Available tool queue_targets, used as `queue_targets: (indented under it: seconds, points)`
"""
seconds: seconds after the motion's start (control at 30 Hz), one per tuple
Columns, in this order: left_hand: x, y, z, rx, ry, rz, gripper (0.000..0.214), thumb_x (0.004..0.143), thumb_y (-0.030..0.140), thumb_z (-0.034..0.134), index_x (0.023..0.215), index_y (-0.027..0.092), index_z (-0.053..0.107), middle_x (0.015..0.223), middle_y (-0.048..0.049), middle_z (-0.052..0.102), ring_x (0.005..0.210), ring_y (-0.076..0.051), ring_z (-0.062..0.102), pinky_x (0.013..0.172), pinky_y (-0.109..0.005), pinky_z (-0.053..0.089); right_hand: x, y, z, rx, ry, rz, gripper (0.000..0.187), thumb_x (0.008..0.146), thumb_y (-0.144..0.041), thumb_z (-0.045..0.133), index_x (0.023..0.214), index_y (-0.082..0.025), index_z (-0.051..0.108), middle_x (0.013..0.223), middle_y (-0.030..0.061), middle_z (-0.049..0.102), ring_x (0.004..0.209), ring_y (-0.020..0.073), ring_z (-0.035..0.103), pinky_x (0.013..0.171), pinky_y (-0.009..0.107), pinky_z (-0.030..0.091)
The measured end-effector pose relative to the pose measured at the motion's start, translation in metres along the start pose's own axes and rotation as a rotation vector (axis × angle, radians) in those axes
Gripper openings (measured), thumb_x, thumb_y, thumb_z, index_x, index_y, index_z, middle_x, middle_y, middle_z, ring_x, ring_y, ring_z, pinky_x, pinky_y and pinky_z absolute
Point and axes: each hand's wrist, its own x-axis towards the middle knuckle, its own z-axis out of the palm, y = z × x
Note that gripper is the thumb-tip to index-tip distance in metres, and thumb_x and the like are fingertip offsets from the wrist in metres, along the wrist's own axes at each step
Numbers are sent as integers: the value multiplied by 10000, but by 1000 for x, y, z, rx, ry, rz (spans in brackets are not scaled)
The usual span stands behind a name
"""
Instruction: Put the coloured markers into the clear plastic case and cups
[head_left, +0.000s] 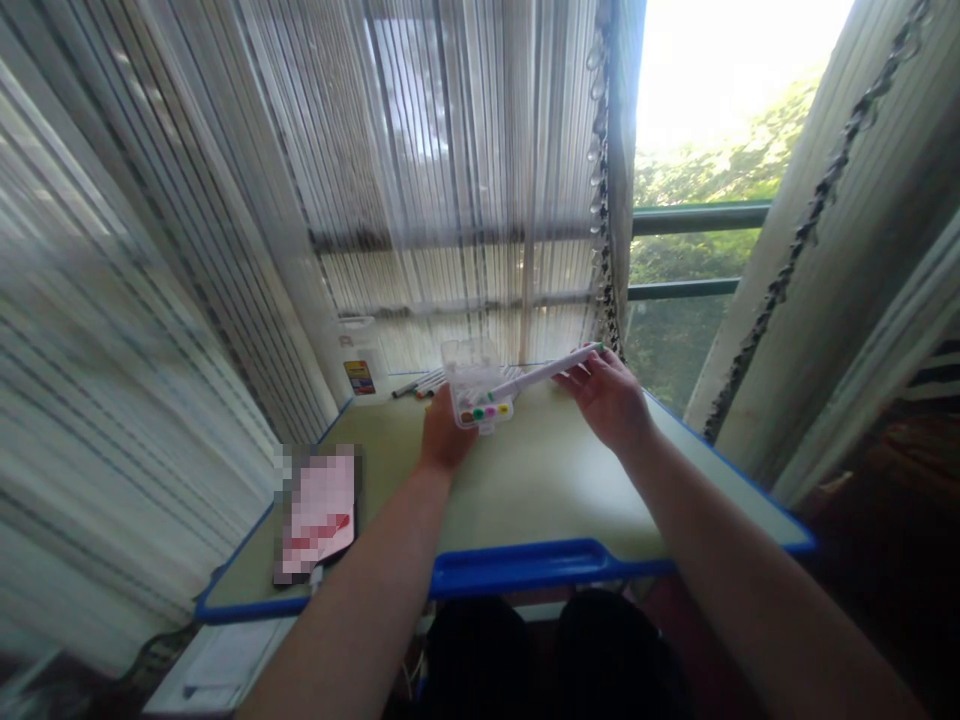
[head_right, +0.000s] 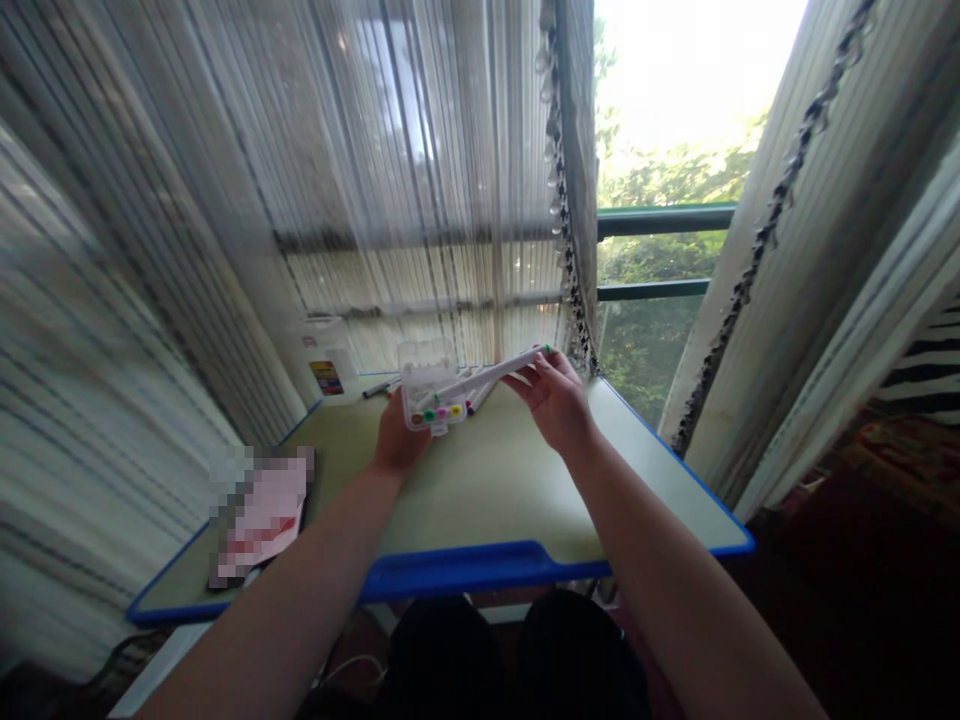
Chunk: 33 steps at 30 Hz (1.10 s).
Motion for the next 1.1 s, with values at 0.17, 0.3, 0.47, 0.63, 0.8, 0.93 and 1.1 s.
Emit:
queue_targets:
  seconds: [0.17,0.3,0.47,0.63,0.8,0.93,1.1]
  points:
    - [0,0,0,16,0,16,209,730,167,572,935,182,534,949,-103,633,922,-226,621,811,-350,512,-6,8,7,-230,-28,-235,163,779,-267,661,893,-257,545,885,-41,588,808,97,611,730,272,586]
    - [0,0,1,31,5,37,203,728,158,552,927,184,521,921,-104,627,886,-227,620,781,-349,507,-14,14,15,-509,-86,-424,195,794,-317,653,944,-276,536,896,-13,591,821,120,603,722,269,573]
    - [-1,-1,1,47,-7,50,211,709,138,554,908,190,505,880,-87,611,843,-214,614,751,-339,502,-23,24,17,-778,-202,-531,175,845,-312,586,1003,-263,528,941,26,610,867,148,613,756,310,559]
    - [-1,0,1,31,-31,54,207,710,131,568,901,179,506,876,-94,606,842,-220,609,756,-343,498,-25,29,13,-1021,-284,-604,166,852,-251,571,1017,-241,558,965,44,634,850,152,613,749,320,552]
    - [-1,0,1,24,-33,57,203,715,129,574,905,169,513,882,-97,606,851,-215,607,775,-331,490,-23,30,13,-1104,-358,-542,137,847,-242,571,983,-231,570,920,39,640,787,144,601,682,301,539]
    - [-1,2,0,11,-40,44,237,701,183,602,920,168,514,886,-102,613,845,-230,614,753,-340,502,-23,33,14,-1148,-380,-539,110,843,-249,586,948,-219,597,903,41,642,766,141,593,688,299,524]
    - [0,7,-2,23,-67,60,230,713,212,591,927,162,522,945,-125,614,908,-251,611,787,-369,506,-23,39,14,-1158,-406,-524,149,840,-284,597,971,-224,637,916,56,651,843,169,603,750,331,515]
